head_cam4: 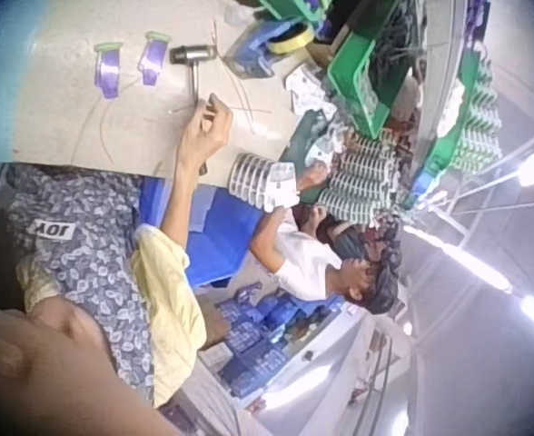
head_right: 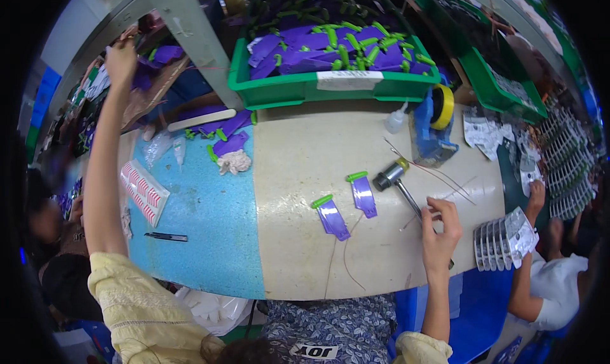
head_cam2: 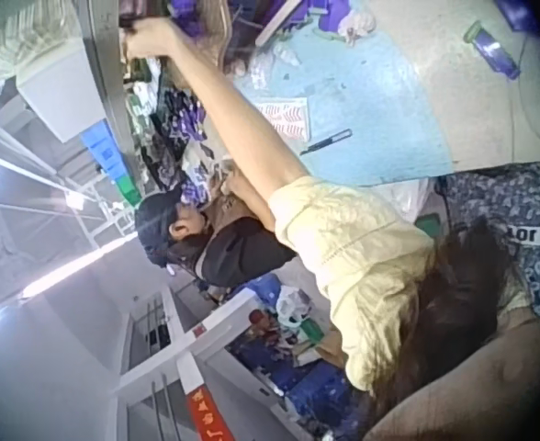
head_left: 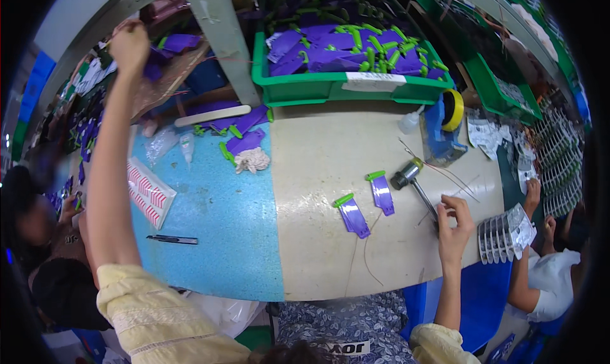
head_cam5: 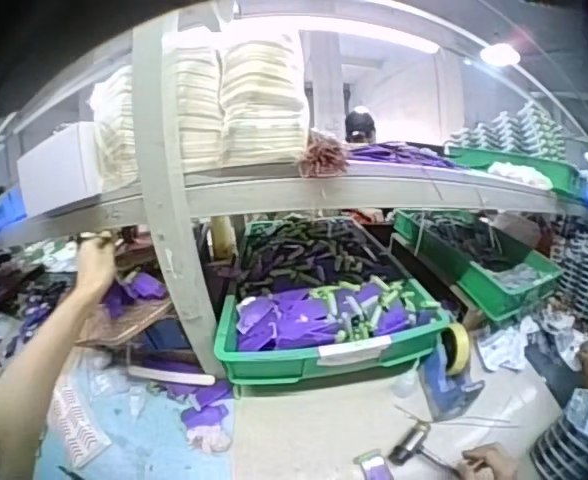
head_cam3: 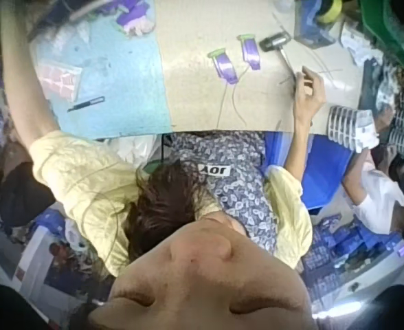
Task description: The person assembles purple and green plastic components by inserting thin red wires into the purple parts. They apply glue to the components using a squeeze bottle and use a hammer to secure the parts. The finished assemblies are stacked on the table.
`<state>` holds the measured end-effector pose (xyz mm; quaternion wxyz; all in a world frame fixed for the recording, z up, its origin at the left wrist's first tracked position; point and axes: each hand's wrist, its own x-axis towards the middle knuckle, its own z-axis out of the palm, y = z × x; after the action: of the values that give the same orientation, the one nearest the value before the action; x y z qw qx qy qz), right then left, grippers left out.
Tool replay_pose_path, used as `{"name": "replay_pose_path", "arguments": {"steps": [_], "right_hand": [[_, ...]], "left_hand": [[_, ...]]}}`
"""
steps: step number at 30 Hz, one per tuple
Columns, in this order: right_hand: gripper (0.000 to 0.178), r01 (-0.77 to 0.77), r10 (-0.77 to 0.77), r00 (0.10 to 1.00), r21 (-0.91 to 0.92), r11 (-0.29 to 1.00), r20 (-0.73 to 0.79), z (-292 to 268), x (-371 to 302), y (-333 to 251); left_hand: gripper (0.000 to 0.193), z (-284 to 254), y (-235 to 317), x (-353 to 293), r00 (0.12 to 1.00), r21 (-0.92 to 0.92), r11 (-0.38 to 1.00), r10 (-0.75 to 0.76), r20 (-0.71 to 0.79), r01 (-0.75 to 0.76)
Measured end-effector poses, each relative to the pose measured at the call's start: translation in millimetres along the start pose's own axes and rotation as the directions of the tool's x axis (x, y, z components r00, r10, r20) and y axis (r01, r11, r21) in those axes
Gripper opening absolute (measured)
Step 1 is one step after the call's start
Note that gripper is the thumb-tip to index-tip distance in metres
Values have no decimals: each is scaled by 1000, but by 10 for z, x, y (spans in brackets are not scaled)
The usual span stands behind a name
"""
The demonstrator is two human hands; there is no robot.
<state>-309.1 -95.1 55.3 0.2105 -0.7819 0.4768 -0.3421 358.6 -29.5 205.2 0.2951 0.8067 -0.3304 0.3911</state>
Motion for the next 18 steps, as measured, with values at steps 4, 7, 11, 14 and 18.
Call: {"name": "replay_pose_path", "arguments": {"steps": [4, 7, 11, 14, 18], "right_hand": [[40, 96, -72, 992, -247, 964, 103, 106, 9, 100], [27, 152, -89, 976, -330, 932, 197, 221, 61, 256], [12, 72, -7, 969, -255, 964, 247, 355, 172, 13], [18, -89, 81, 944, 12, 996, 320, 294, 125, -242], [24, -104, 33, 912, 154, 983, 408, 316, 257, -511]], "left_hand": [[41, -650, 648, -507, 975, -655, 731, -63, 215, 192], [20, -1272, 1359, -1559, 835, -679, 660, 140, 533, 322], [26, -1518, 1896, -2909, 543, -617, 678, 366, 756, 401], [32, -1309, 2105, -3554, 688, -662, 724, 381, 617, 193], [54, -1382, 2918, -3886, 655, -817, 574, 599, 460, 49]]}}
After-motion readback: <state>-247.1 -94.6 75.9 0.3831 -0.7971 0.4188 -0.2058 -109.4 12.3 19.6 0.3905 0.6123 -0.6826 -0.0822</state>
